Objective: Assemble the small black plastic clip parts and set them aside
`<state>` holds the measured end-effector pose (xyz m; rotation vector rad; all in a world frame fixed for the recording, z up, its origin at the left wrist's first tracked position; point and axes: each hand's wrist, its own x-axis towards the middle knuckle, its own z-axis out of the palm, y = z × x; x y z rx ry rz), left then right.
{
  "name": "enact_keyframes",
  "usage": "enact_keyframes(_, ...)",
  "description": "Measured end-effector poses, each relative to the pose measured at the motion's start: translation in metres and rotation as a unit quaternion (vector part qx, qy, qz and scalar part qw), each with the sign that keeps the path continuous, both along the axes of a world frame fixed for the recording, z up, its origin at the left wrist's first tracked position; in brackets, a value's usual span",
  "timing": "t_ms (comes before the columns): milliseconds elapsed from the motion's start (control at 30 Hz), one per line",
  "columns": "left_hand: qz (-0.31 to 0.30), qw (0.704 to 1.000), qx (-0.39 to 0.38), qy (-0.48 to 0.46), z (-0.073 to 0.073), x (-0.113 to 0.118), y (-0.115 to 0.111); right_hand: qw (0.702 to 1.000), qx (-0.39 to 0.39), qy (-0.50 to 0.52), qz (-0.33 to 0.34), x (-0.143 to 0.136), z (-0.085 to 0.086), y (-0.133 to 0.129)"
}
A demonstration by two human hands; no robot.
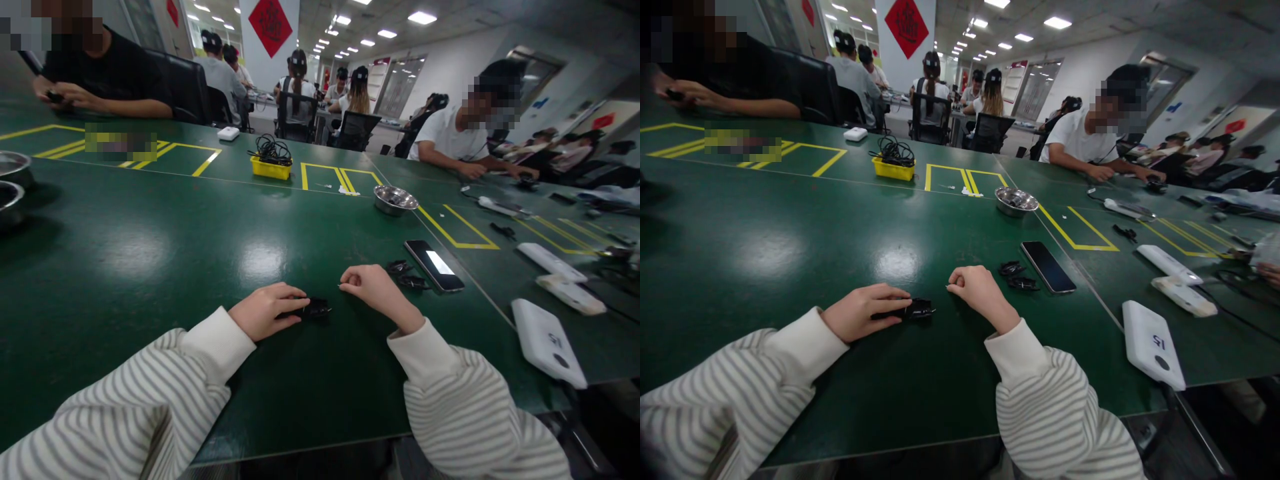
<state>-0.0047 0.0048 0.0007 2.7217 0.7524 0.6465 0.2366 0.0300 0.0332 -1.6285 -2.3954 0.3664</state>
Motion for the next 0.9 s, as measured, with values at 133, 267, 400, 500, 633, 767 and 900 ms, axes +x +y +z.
enact_keyframes(133,0.003,1.0,0.002,0.003,0.0,0.0,0.0,1.0,0.009,-0.004,0.002,-0.003,0.002,0.002)
enact_keyframes(267,0.0,1.0,0.007,0.001,0.0,0.0,0.0,0.999,-0.03,-0.019,0.001,-0.003,0.004,0.0)
enact_keyframes(400,-0.001,1.0,0.011,-0.002,0.0,-0.001,0.0,0.999,-0.032,-0.007,0.041,-0.004,0.004,-0.007)
enact_keyframes(500,0.005,1.0,0.014,-0.007,0.0,-0.001,0.0,0.99,-0.039,0.11,0.084,-0.012,0.003,-0.016)
enact_keyframes(633,0.008,1.0,0.015,-0.009,0.0,0.0,-0.001,0.967,-0.023,0.224,0.116,-0.03,-0.001,-0.026)
enact_keyframes(767,0.01,1.0,0.019,-0.009,0.0,0.0,0.0,0.96,0.002,0.243,0.138,-0.042,-0.01,-0.031)
enact_keyframes(900,0.014,1.0,0.021,0.002,-0.001,0.0,0.0,0.961,0.005,0.243,0.133,-0.045,-0.016,-0.031)
